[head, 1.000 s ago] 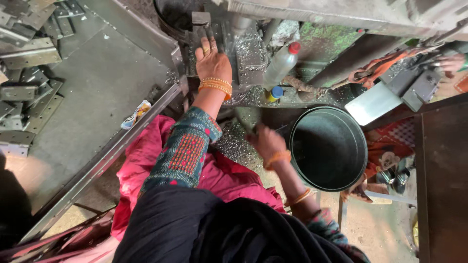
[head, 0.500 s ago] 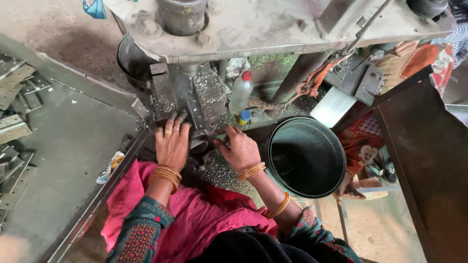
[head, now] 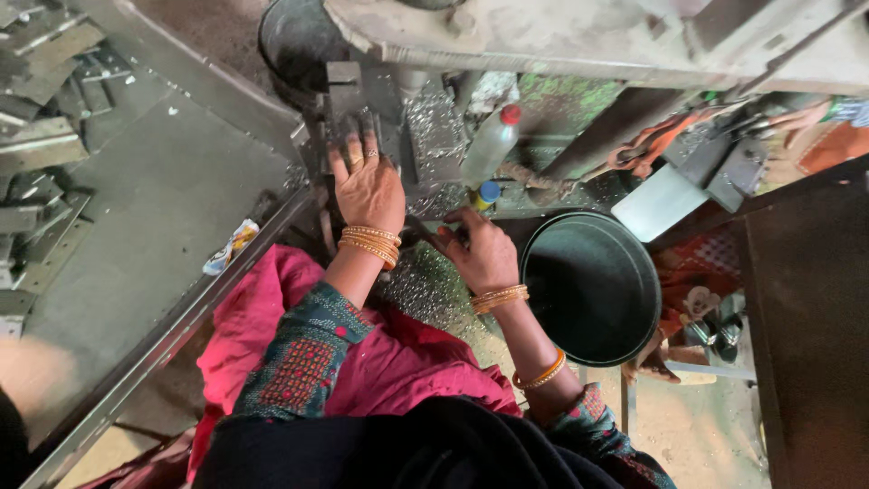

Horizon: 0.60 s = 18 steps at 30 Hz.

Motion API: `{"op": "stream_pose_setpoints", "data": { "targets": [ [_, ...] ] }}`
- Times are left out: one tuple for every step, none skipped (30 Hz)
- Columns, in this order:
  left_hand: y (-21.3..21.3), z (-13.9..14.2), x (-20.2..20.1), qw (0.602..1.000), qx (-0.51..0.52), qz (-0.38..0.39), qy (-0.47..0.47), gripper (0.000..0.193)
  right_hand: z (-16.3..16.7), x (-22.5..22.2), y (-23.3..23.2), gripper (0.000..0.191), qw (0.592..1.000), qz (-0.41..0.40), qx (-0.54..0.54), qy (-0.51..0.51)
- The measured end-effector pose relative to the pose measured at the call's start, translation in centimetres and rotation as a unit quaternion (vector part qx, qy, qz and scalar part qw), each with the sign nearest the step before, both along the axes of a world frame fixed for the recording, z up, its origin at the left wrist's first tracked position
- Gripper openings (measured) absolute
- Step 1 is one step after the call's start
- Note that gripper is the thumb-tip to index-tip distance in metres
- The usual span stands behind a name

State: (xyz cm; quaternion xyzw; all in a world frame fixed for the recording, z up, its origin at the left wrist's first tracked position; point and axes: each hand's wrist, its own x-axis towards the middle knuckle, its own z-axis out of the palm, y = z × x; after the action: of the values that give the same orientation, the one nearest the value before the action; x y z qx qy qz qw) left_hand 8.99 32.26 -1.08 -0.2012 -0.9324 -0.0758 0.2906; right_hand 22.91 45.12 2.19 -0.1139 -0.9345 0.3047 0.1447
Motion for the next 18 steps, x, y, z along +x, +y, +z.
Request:
{"op": "stream_pose_setpoints", "data": {
  "targets": [
    [-0.9,-0.5,0.5,1.0,-0.007,-0.021,-0.004,0.038,0.0,0.0,0.0,0.026,1.0,0.0,0.009,-0.009],
    [-1.5,-0.9,0.9,0.999,-0.013,-0.043,-0.008,0.044,0.0,0.0,0.0,0.027,1.0,0.001,0.019,-0.018],
    [-1.9,-1.2,1.2,0.996,-0.015,-0.053,-0.065,0.039,0.0,0.1,-0.1,0.027,1.0,0.004,0.015,-0.022],
    [-2.1,-1.2,1.4,0.991,-0.015,-0.063,-0.117,0.035,0.1,0.1,-0.2,0.027,1.0,0.007,0.013,-0.022],
    [-2.2,-1.2,1.5,0.983,-0.013,-0.075,-0.166,0.031,0.2,0.2,-0.2,0.027,1.0,0.007,0.012,-0.019],
    [-2.1,-1.1,1.6,0.985,-0.013,-0.063,-0.159,0.03,0.3,0.2,-0.3,0.027,0.999,0.009,0.013,-0.028],
    [-1.9,-1.0,1.5,0.987,-0.011,-0.052,-0.152,0.03,0.4,0.3,-0.4,0.027,0.999,0.01,0.016,-0.036],
    [-1.8,-0.8,1.4,0.989,-0.009,-0.043,-0.14,0.03,0.5,0.2,-0.4,0.027,0.999,0.01,0.019,-0.041],
    [-1.7,-0.7,1.2,0.991,-0.007,-0.049,-0.127,0.032,0.4,0.1,-0.3,0.027,0.999,0.012,0.02,-0.034],
    [-1.7,-0.6,1.0,0.992,-0.005,-0.055,-0.117,0.034,0.3,-0.1,-0.1,0.027,0.999,0.014,0.018,-0.03],
    [-1.6,-0.5,0.8,0.992,-0.004,-0.06,-0.109,0.036,-0.1,-0.2,0.1,0.027,0.999,0.018,0.017,-0.027],
    [-1.6,-0.5,0.6,0.992,-0.006,-0.062,-0.108,0.039,-0.7,-0.4,0.4,0.027,0.999,0.016,0.022,-0.036],
    [-1.4,-0.5,0.4,0.992,-0.008,-0.065,-0.107,0.043,-1.6,-0.5,0.8,0.028,0.999,0.014,0.027,-0.045],
    [-1.2,-0.6,0.3,0.992,-0.009,-0.066,-0.111,0.047,-2.7,-0.4,1.1,0.028,0.998,0.013,0.032,-0.058],
    [-0.9,-0.7,0.2,0.994,-0.025,-0.047,-0.1,0.048,-4.1,-0.2,1.4,0.032,0.996,0.014,0.048,-0.076],
    [-0.6,-0.8,0.1,0.995,-0.042,-0.03,-0.086,0.049,-5.6,0.0,1.7,0.037,0.994,0.012,0.064,-0.091],
    [-0.3,-0.9,0.2,0.995,-0.061,-0.016,-0.072,0.051,-7.2,0.5,2.0,0.041,0.991,0.007,0.079,-0.107],
    [0.0,-0.9,0.3,0.997,-0.048,-0.009,-0.058,0.051,-9.2,1.4,1.4,0.041,0.984,0.037,0.065,-0.161]
  ]
}}
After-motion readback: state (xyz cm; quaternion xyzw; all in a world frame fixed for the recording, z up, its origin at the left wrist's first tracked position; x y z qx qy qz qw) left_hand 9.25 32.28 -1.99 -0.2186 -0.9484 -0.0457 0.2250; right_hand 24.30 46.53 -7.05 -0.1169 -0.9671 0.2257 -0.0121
